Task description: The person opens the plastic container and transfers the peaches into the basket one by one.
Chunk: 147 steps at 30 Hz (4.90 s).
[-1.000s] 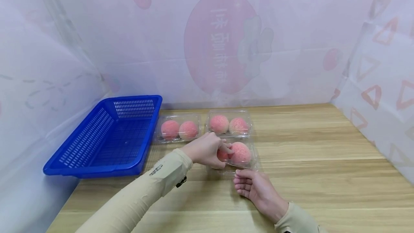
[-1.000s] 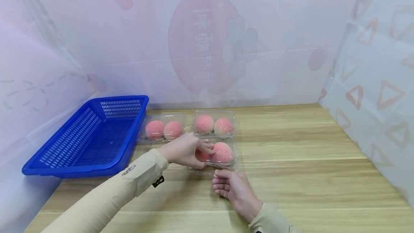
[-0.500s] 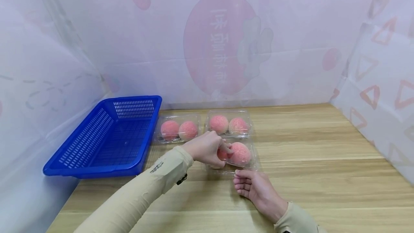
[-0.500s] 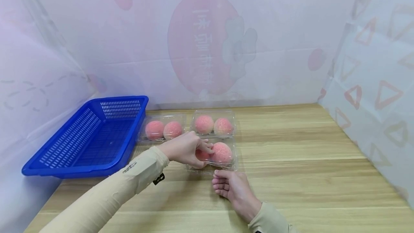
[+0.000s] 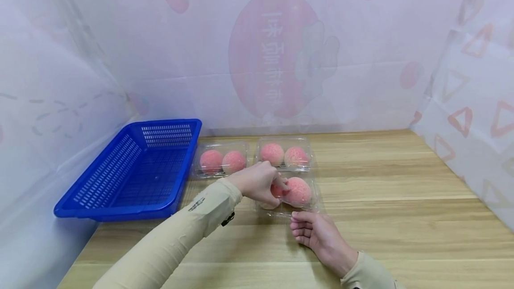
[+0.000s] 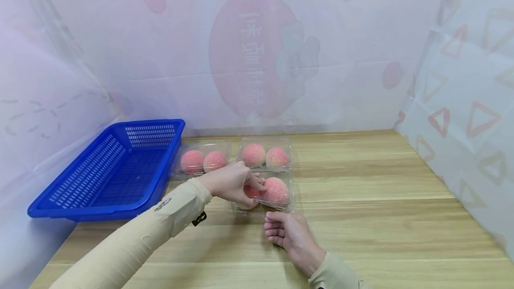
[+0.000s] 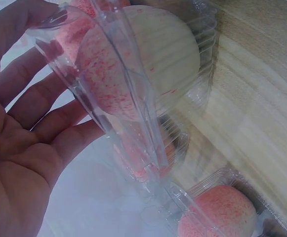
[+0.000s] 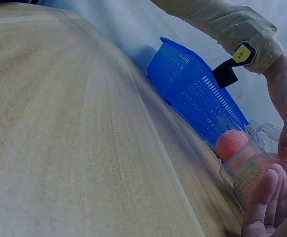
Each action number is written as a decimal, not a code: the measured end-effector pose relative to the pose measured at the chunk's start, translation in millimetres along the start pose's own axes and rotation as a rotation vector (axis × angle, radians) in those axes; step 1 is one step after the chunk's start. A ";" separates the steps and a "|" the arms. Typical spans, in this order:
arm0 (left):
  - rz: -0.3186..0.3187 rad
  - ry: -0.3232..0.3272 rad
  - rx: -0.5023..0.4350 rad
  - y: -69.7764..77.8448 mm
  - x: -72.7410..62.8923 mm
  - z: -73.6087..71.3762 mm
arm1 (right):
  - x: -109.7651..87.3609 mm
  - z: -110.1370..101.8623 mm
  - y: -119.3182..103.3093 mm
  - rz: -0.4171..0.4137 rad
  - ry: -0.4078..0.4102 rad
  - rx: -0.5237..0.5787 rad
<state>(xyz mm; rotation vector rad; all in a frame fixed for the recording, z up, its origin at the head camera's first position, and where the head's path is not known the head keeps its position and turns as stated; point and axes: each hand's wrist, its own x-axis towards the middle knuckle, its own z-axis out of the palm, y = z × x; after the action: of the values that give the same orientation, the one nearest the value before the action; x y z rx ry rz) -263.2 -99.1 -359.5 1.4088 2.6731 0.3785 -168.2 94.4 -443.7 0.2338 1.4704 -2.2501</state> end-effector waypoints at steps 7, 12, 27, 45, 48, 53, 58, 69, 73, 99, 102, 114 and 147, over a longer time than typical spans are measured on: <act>-0.003 -0.039 -0.031 -0.1 2.9 -4.5 | -0.6 -1.1 -0.4 0.002 -0.003 -0.008; -0.049 -0.038 -0.157 -3.6 1.9 -14.4 | -0.6 -0.7 0.3 0.013 0.002 -0.013; -0.135 -0.081 -0.237 -6.1 -1.9 -22.8 | -0.6 -0.8 -1.3 0.031 0.012 -0.001; -0.136 -0.080 -0.216 -5.1 -1.2 -18.3 | -9.0 -15.0 -8.7 0.052 -0.047 0.027; -0.136 -0.083 -0.217 -5.0 -1.1 -18.7 | -8.7 -16.9 -9.9 0.057 -0.057 0.027; -0.132 -0.085 -0.209 -6.1 -0.6 -18.2 | -8.8 -18.4 -11.1 0.060 -0.068 0.025; -0.139 -0.086 -0.204 -6.2 -0.1 -17.6 | -9.7 -20.8 -12.8 0.069 -0.078 0.029; -0.141 -0.088 -0.195 -4.3 0.5 -19.4 | -9.3 -28.7 -16.1 0.031 -0.036 0.012; -0.144 -0.087 -0.197 -3.7 0.8 -20.4 | -8.9 -29.2 -15.3 0.001 0.034 -0.010; -0.177 -0.108 -0.262 -0.7 0.7 -21.6 | -13.8 -25.9 -16.0 -0.050 0.038 -0.067; -0.173 -0.110 -0.258 -1.4 0.7 -22.7 | -13.5 -25.9 -15.5 -0.051 0.038 -0.065; -0.200 -0.147 -0.235 4.4 3.6 -37.6 | -17.4 -23.8 -14.0 -0.066 0.079 -0.053; 0.011 0.715 0.171 3.5 -25.1 -35.5 | -19.1 -26.1 -12.1 -0.055 0.050 -0.036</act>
<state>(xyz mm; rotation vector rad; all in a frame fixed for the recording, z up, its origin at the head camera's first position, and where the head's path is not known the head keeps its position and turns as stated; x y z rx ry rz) -253.2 -124.1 -325.1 1.5602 3.3174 0.8038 -159.1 127.1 -437.5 0.2427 1.5600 -2.2742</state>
